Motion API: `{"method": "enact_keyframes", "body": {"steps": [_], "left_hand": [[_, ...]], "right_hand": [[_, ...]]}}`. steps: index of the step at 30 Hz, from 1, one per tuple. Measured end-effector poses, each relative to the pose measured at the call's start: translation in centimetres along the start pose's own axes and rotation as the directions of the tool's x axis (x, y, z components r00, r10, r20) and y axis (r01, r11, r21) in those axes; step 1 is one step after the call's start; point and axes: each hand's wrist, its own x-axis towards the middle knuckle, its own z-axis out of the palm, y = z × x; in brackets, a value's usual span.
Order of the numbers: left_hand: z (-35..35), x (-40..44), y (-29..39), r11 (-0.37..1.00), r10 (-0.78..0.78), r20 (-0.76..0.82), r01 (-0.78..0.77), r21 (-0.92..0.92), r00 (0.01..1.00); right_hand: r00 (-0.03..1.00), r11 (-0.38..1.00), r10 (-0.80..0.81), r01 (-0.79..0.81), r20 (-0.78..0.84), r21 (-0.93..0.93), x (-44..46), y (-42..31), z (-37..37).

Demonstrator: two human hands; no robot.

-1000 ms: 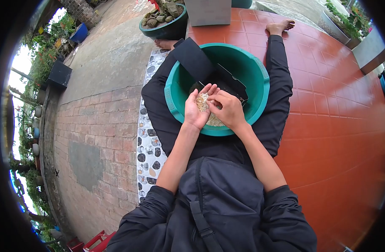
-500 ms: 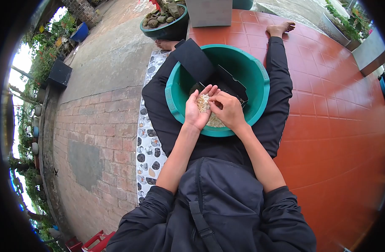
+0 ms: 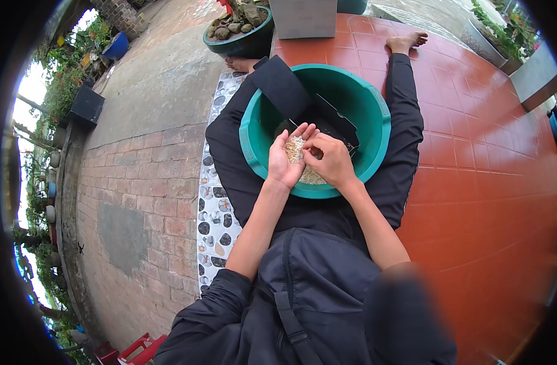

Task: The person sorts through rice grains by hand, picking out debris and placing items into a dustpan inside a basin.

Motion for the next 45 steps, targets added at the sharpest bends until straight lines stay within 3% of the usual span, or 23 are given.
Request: {"method": "enact_keyframes", "body": {"steps": [8,10,12,14,18,21,25,28,31,32,35,45], "left_hand": [[-0.4,0.3,0.0,1.0,0.016,0.004,-0.016,0.016,1.0],[-0.4,0.3,0.1,1.0,-0.005,0.007,0.005,-0.028,1.0],[-0.3,0.2,0.1,1.0,-0.004,0.005,0.004,-0.027,1.0],[-0.3,0.2,0.1,1.0,-0.003,0.001,0.003,-0.026,1.0],[-0.2,0.1,0.2,1.0,-0.003,-0.004,0.003,-0.013,1.0],[-0.2,0.1,0.2,1.0,-0.004,-0.008,0.004,-0.007,1.0],[-0.2,0.1,0.1,1.0,-0.006,-0.012,0.006,-0.004,1.0],[-0.2,0.1,0.1,1.0,-0.006,-0.008,0.006,-0.002,1.0],[-0.4,0.1,0.1,1.0,0.006,-0.003,-0.006,0.011,1.0],[-0.4,0.1,0.0,1.0,0.006,-0.004,-0.006,0.012,1.0],[-0.2,0.1,-0.1,1.0,0.007,0.014,-0.007,-0.017,1.0],[-0.1,0.0,-0.1,1.0,0.013,0.006,-0.013,0.009,1.0]], "right_hand": [[0.993,0.993,0.089,-0.083,-0.073,0.085,0.1,0.5,-0.8],[0.93,0.973,0.206,-0.162,-0.304,0.165,0.1,1.1,-0.6],[0.925,0.971,0.222,-0.18,-0.31,0.157,0.0,1.7,-0.8],[0.918,0.928,0.304,-0.225,-0.254,0.297,-0.1,2.2,-0.7],[0.883,0.939,0.299,-0.205,-0.363,0.275,0.1,3.2,-0.6],[0.821,0.899,0.409,-0.289,-0.397,0.328,0.1,3.7,-1.1],[0.789,0.909,0.416,-0.339,-0.453,0.244,0.2,3.0,-1.3],[0.836,0.959,0.285,-0.249,-0.469,0.137,0.3,0.9,-1.0],[0.973,0.996,0.086,-0.076,-0.213,0.055,0.0,-0.2,-0.5],[0.973,0.995,0.087,-0.077,-0.213,0.055,-0.1,-0.2,-0.3],[0.999,0.999,-0.025,0.025,0.025,-0.025,-0.3,0.0,0.0],[0.994,0.985,-0.108,0.108,0.007,-0.131,-0.5,-0.2,0.3]]}}
